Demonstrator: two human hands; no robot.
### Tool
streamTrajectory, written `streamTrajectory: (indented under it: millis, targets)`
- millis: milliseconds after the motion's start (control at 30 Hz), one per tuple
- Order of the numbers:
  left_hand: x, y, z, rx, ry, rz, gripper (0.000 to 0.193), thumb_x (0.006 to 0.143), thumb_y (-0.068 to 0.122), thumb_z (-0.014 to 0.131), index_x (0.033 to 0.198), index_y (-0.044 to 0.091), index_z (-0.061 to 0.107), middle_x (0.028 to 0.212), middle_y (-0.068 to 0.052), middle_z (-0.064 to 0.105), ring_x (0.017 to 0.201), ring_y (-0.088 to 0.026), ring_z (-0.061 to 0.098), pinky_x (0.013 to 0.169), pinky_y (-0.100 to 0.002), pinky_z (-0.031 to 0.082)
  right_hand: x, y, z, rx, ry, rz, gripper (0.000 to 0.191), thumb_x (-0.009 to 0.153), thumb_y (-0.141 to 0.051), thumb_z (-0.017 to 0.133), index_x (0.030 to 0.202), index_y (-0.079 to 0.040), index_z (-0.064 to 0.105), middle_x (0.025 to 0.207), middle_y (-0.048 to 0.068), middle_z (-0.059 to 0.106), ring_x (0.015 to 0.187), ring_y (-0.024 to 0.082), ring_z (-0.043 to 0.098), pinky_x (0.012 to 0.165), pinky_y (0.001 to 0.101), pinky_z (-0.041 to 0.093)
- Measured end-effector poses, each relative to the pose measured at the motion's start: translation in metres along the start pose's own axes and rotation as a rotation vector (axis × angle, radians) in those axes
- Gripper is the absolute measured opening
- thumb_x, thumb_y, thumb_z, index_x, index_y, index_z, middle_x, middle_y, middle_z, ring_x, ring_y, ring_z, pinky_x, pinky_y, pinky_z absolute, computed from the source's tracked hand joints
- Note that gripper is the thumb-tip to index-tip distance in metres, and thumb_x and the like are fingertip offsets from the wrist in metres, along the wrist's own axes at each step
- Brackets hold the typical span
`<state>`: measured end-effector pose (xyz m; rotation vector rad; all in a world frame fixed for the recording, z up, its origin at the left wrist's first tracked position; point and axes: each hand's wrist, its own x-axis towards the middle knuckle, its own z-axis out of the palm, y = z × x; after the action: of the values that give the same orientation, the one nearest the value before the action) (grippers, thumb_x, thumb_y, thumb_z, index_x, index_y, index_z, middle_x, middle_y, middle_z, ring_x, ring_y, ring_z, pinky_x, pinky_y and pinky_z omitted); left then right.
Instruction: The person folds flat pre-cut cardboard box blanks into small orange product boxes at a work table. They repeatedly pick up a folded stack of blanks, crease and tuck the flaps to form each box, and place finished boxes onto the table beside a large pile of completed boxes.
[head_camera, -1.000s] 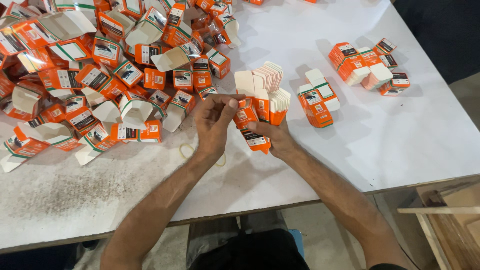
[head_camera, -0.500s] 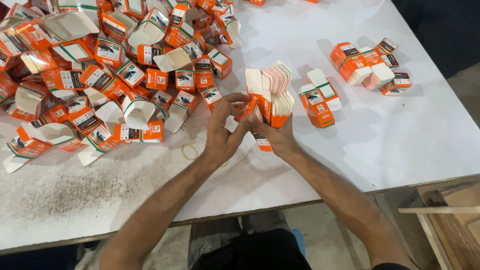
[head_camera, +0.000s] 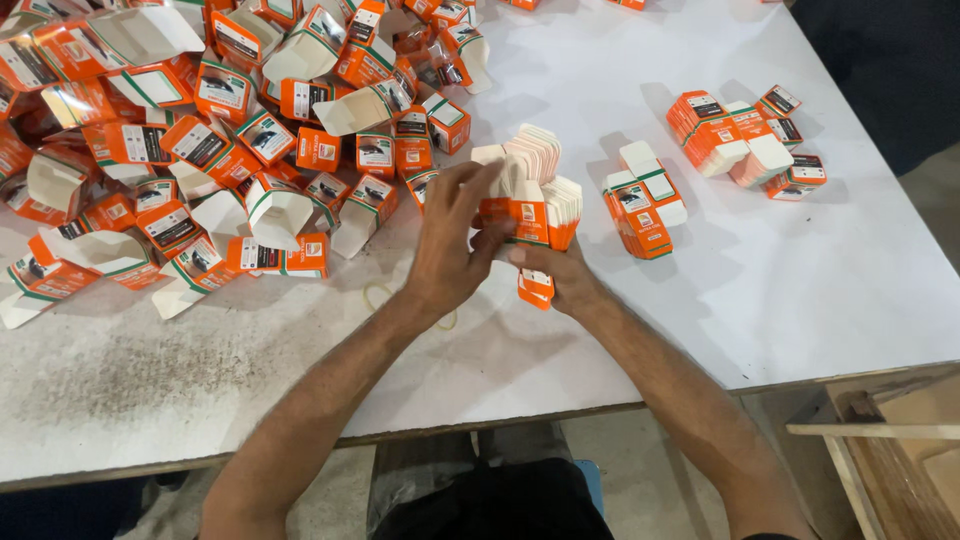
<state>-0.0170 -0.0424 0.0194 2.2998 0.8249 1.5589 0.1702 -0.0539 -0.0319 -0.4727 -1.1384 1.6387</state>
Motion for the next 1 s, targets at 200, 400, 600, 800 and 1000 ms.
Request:
streamTrajectory:
  millis: [200, 400, 600, 800, 1000]
  targets:
    - [-0.014, -0.037, 0.002, -0.066, -0.118, -0.037, 0.021, 0.093, -0.005, 0.071, 0.103, 0.007, 0.057, 0.114, -0.006, 0.067, 0.106, -0.024, 0.061, 0.093, -0.040, 0.049, 0.002, 0.011, -0.004, 0.030, 0.030, 0.002, 0.074, 0.084, -0.011, 0.077, 0.148, 0.003, 0.043, 0.132, 0.017, 0.060, 0.122, 0.031, 0.061, 0.106, 0.0528, 0.053]
    - [-0.024, -0.028, 0.009, -0.498, -0.083, -0.217, 0.027, 0.112, 0.013, 0.057, 0.133, 0.004, 0.042, 0.119, -0.009, 0.062, 0.108, -0.017, 0.060, 0.095, -0.036, 0.051, 0.008, 0.001, -0.011, 0.321, 0.036, 0.084, 0.074, 0.085, -0.019, 0.080, 0.147, 0.006, 0.047, 0.136, 0.017, 0.064, 0.128, 0.028, 0.063, 0.116, 0.0438, 0.051]
    - [-0.019, -0.012, 0.005, -0.251, 0.017, -0.088, 0.050, 0.111, 0.029, 0.053, 0.144, -0.005, 0.036, 0.126, -0.017, 0.056, 0.114, -0.021, 0.053, 0.100, -0.035, 0.045, 0.001, 0.000, 0.000, -0.203, 0.097, -0.166, 0.069, 0.089, -0.011, 0.077, 0.149, 0.000, 0.045, 0.133, 0.010, 0.061, 0.125, 0.019, 0.060, 0.105, 0.0390, 0.052]
    - [-0.029, -0.033, 0.018, -0.495, -0.061, -0.456, 0.025, 0.110, 0.019, 0.054, 0.120, -0.004, 0.052, 0.110, -0.013, 0.058, 0.101, -0.016, 0.053, 0.091, -0.032, 0.046, -0.002, -0.002, 0.011, -0.627, 0.149, -0.427, 0.059, 0.091, -0.007, 0.081, 0.143, 0.000, 0.053, 0.134, 0.010, 0.062, 0.126, 0.019, 0.061, 0.112, 0.0374, 0.052]
    - [-0.021, -0.027, 0.023, -1.122, 0.215, -0.760, 0.035, 0.091, -0.003, 0.051, 0.123, 0.012, 0.054, 0.117, -0.004, 0.063, 0.112, -0.019, 0.064, 0.098, -0.034, 0.055, -0.009, 0.002, 0.020, -0.872, 0.118, -0.578, 0.069, 0.087, -0.014, 0.084, 0.144, 0.000, 0.047, 0.133, 0.009, 0.063, 0.120, 0.019, 0.067, 0.104, 0.0358, 0.057]
